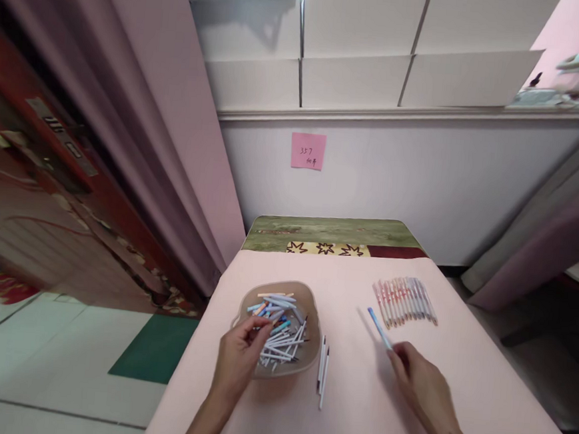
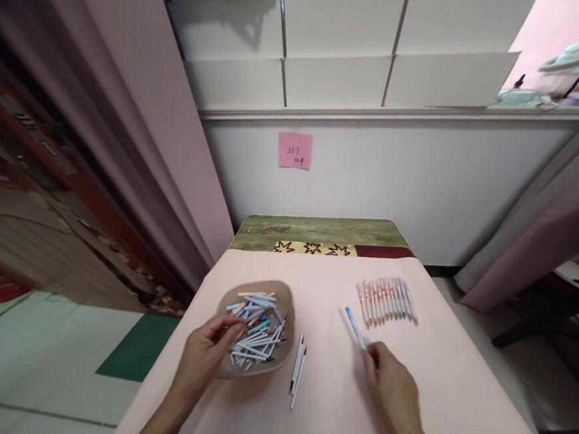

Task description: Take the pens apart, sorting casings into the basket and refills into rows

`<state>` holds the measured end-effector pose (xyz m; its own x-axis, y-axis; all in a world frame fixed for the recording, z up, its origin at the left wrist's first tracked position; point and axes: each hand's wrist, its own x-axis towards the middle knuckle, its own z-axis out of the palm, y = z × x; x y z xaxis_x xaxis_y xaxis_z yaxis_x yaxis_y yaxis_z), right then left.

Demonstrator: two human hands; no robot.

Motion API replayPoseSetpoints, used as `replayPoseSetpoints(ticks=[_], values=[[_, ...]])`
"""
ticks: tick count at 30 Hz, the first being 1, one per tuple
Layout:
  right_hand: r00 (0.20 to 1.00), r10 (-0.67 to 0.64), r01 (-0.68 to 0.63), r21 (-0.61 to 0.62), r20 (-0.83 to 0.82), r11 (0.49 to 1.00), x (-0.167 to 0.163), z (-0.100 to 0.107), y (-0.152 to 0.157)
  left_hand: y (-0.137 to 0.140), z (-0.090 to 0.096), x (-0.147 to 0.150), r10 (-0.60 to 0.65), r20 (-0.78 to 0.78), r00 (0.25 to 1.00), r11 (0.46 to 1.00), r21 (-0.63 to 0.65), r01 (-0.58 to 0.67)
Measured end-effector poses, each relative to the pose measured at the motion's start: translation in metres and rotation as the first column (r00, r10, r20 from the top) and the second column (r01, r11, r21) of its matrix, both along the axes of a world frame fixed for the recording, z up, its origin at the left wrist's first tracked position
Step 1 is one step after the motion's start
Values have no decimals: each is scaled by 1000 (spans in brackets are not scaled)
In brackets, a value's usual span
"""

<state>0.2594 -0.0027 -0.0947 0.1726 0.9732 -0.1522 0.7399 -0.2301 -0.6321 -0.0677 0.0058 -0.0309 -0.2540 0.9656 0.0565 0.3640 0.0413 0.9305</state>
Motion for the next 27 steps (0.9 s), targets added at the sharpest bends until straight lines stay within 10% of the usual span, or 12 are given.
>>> replayPoseSetpoints(ticks=[4, 7, 14, 27], values=[[625, 179, -232, 38, -760, 972, -72, 37, 3, 7, -7, 38, -146, 525, 839, 954, -148, 259], [398, 202, -347, 56, -895, 936, -109, 55, 5, 11, -5, 54, -145, 669, 729, 940, -137, 312], [198, -4, -445, -94, -980, 890, -127, 50, 14, 12, 4, 48, -37, 823, 566, 979, -84, 185], [408, 145, -254, 40, -901, 966, -136, 43, 23, 16, -1, 50, 58, 809, 584, 998, -51, -29]])
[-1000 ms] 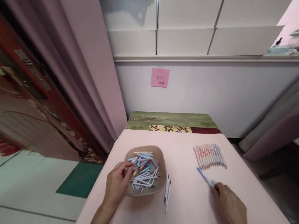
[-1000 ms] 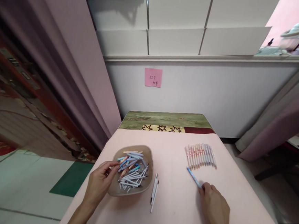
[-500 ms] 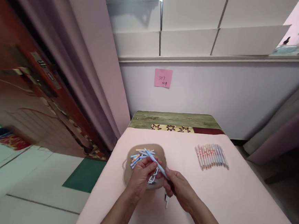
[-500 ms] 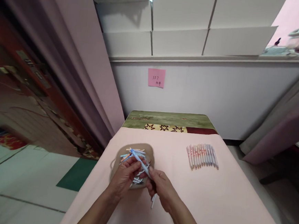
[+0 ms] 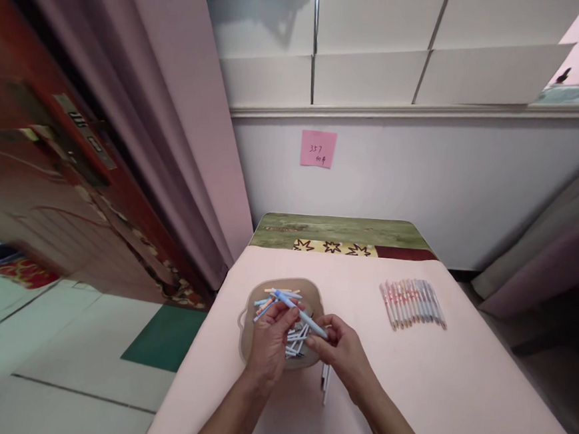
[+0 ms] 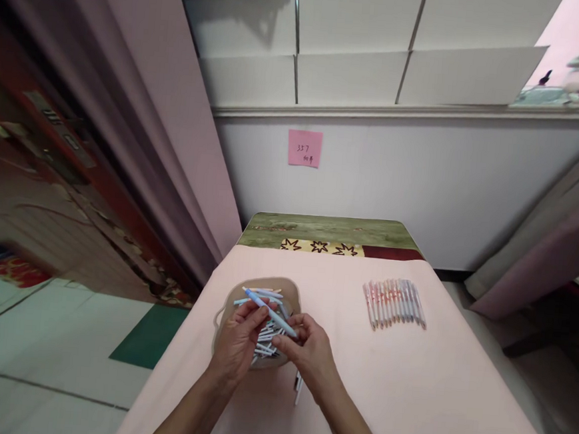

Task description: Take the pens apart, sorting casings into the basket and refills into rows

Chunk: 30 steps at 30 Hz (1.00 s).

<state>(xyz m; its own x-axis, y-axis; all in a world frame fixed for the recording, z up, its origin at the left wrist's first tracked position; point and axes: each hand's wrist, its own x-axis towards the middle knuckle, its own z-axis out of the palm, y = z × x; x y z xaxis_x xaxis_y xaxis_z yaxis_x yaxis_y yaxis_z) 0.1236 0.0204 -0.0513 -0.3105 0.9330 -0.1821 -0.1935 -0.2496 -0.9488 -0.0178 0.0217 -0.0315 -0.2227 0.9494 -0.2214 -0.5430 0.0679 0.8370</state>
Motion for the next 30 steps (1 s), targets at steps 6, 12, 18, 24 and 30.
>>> replayPoseSetpoints(ticks=[6, 12, 18, 24, 30], values=[[999, -20, 18, -48, -34, 999, -3, -1, -1, 1, -2, -3, -13, -2, 1000, 1000, -4, 13], [996, -43, 36, -85, -75, 996, -5, 1, -1, 1, -4, -4, -13, -4, 1000, 1000, 5, 13], [980, -175, 174, -25, -90, 984, -6, 2, -1, -5, -1, 2, 22, 55, 998, 1000, 10, -23], [948, -314, 317, 117, -40, 941, -1, -3, -1, -5, -3, 2, 135, 123, 983, 991, -23, -134], [916, -315, 226, 328, 250, 917, 15, 1, -1, -7, -4, -17, 97, -150, 984, 995, -6, -99]])
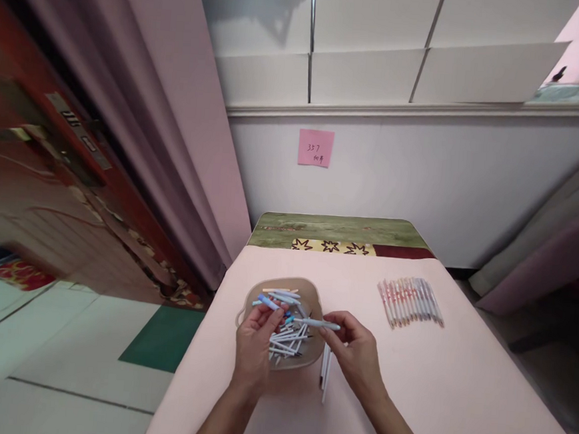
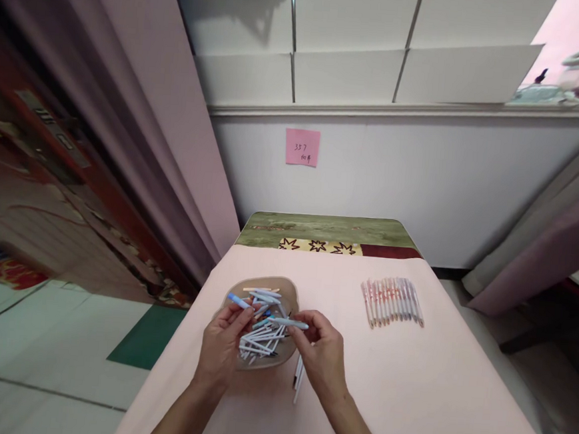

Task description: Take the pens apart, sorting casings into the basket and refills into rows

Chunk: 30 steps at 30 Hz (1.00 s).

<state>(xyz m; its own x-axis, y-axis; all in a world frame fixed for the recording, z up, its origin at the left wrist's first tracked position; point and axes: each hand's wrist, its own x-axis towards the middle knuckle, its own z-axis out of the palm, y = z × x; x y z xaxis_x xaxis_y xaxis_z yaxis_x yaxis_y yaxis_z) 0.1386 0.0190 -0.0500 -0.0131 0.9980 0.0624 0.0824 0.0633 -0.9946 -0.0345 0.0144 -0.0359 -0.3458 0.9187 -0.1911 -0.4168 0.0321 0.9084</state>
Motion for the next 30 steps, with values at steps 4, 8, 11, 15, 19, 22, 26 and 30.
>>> replayPoseSetpoints(ticks=[4, 8, 11, 15, 19, 22, 26, 30], values=[[965, 16, -50, 126, 260, 991, 6, 13, -1, -12, -7, -14, -105, -332, 937, 993, 24, 120], [915, 5, -105, 228, 403, 968, 4, 27, -4, -21, -13, -31, -135, -779, 612, 984, -34, 174], [903, -40, -96, 291, 428, 952, 3, 38, -7, -25, -10, -40, -65, -924, 376, 981, 9, 192], [913, -131, -28, 379, 386, 925, 2, 44, -10, -31, -7, -45, 84, -946, 314, 974, 145, 176], [910, -73, -69, 322, 409, 944, -2, 34, -7, -35, -14, -47, 61, -954, 292, 971, 125, 206], [883, -47, -79, 247, 466, 966, -6, 25, -4, -33, -18, -50, -9, -966, 260, 968, 57, 244], [823, 4, -150, 212, 568, 966, -9, 20, 0, -30, -16, -53, -111, -964, 241, 968, -49, 248], [842, 31, -163, 200, 538, 966, -11, 15, 5, -26, -12, -55, -141, -945, 296, 978, -86, 190]])
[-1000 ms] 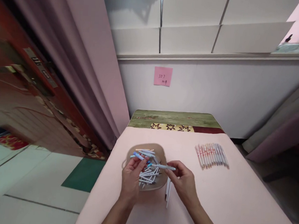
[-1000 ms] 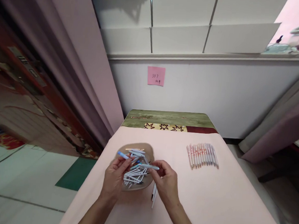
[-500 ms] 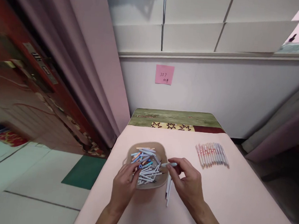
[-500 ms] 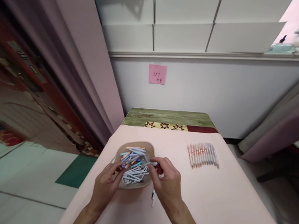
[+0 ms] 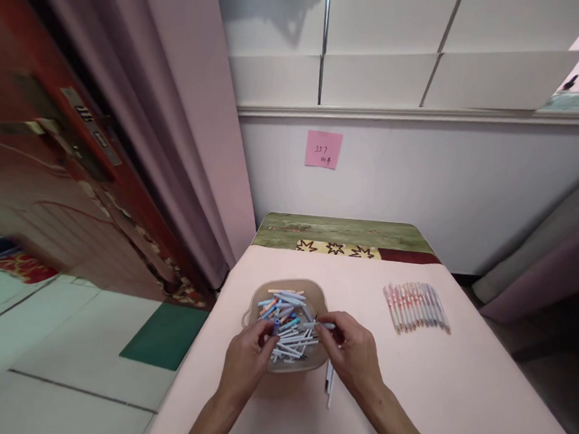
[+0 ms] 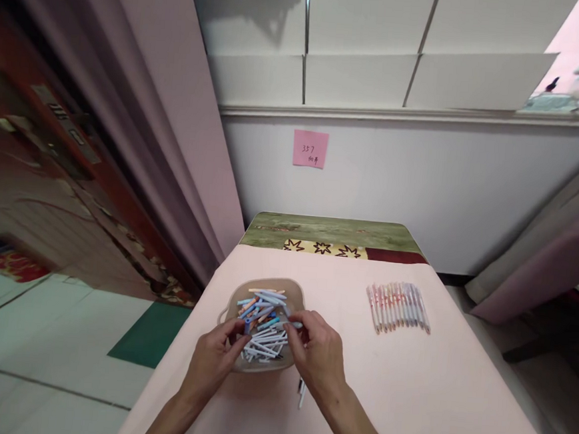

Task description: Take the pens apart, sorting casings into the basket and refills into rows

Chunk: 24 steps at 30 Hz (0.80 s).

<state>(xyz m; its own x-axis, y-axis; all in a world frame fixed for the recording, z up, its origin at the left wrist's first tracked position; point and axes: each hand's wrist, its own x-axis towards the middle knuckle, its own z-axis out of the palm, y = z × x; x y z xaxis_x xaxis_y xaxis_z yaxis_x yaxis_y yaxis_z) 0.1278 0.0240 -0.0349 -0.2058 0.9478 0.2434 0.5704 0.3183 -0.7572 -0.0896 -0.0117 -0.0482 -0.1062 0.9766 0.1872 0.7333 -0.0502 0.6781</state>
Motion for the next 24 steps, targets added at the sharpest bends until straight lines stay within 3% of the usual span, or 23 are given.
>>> replayPoseSetpoints(ticks=[4, 7, 13, 16, 19, 21, 24], values=[[999, 6, -1, -109, 45, 994, -13, -3, 14, 15, 3, -4, 31, -117, 993, 999, -40, -36], [999, 23, -20, -79, 35, 997, -33, -2, 32, 36, 8, -8, 57, -268, 962, 996, -47, -72], [991, 30, -28, -13, 129, 1000, -52, -13, 58, 46, -2, -21, 177, -395, 901, 983, 124, -139], [994, 25, -28, 26, 109, 999, -38, -24, 55, 33, -17, -30, 187, -419, 889, 980, 149, -135], [998, -57, 58, 77, -7, 995, -13, -33, 47, 24, -26, -36, 203, -411, 889, 973, 187, -136], [987, -143, 148, 68, -76, 987, 10, -37, 43, 23, -24, -35, 174, -394, 902, 974, 201, -100], [944, -317, 318, -4, -92, 948, 47, -42, 38, 30, -14, -23, 27, -373, 928, 988, 151, 32]])
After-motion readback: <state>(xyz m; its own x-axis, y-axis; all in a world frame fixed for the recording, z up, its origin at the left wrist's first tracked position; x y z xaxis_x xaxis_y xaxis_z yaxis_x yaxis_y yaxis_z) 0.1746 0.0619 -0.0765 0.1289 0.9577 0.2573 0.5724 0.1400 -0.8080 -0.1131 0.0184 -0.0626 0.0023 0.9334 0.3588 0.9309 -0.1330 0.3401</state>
